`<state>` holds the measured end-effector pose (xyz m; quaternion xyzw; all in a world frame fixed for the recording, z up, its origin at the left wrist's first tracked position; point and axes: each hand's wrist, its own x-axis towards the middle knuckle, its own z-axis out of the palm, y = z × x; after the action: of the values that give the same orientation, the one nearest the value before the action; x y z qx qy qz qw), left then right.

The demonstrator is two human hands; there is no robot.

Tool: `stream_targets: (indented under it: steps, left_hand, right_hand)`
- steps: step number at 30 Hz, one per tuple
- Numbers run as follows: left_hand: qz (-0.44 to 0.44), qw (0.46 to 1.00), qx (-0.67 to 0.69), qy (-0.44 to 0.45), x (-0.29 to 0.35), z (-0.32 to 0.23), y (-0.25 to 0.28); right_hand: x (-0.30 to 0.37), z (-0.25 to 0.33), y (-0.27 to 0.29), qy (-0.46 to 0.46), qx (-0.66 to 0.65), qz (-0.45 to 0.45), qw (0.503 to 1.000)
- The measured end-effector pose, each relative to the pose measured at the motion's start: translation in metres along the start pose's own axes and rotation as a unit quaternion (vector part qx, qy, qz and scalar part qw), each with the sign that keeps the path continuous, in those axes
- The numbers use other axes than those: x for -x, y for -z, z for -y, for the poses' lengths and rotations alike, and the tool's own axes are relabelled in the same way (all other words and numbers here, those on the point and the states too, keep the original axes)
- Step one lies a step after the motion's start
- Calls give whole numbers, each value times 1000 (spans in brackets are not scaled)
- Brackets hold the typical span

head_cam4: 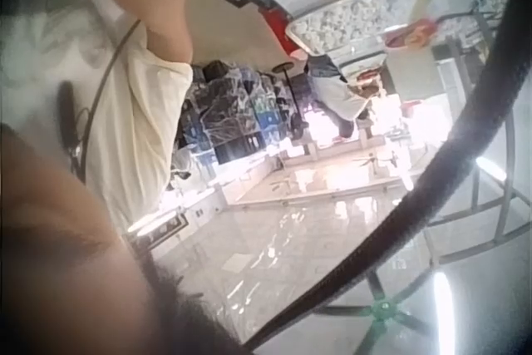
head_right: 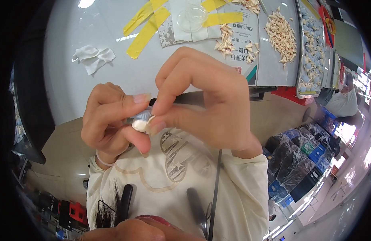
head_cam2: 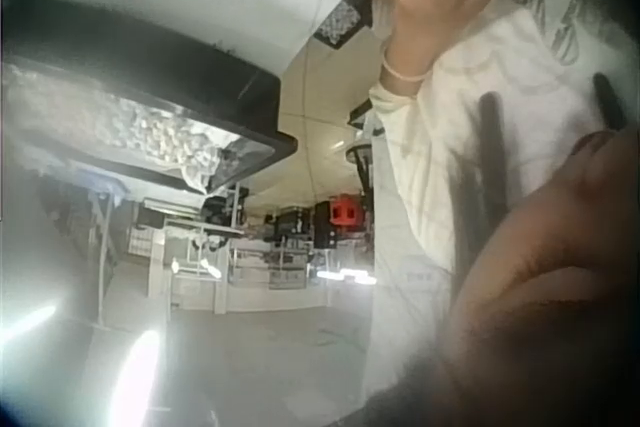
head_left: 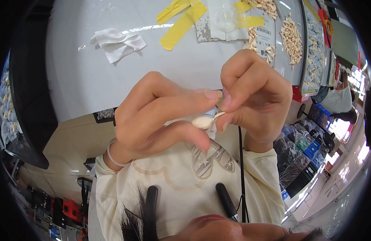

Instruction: The person assembles small plastic figurines by hand, attaching toy hair and toy head components to toy bodies.

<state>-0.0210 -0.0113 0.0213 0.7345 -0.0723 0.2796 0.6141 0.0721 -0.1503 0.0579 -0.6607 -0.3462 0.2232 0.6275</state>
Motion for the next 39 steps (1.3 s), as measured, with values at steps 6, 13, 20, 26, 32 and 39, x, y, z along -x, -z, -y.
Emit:
stream_targets:
  steps: [6,13,20,26,32,39]
  left_hand:
    - [3,1000,7,4,1,-4,-1]
    - [31,999,-21,-40,3,-3,-1]
    - [26,996,73,47,3,0,0]
    - [-54,928,319,187,16,7,-6]
    - [-122,787,513,320,13,4,-13]
    - [-216,703,563,377,-5,-1,-23]
  right_hand:
    - [1,9,-3,-21,32,13,999]
    - [3,13,-3,-38,36,18,998]
    - [-2,3,-1,1,-3,26,1000]
    - [7,-12,-7,68,51,-66,994]
    - [16,-22,-14,65,95,-81,990]
    - [10,-31,-20,140,230,-179,946]
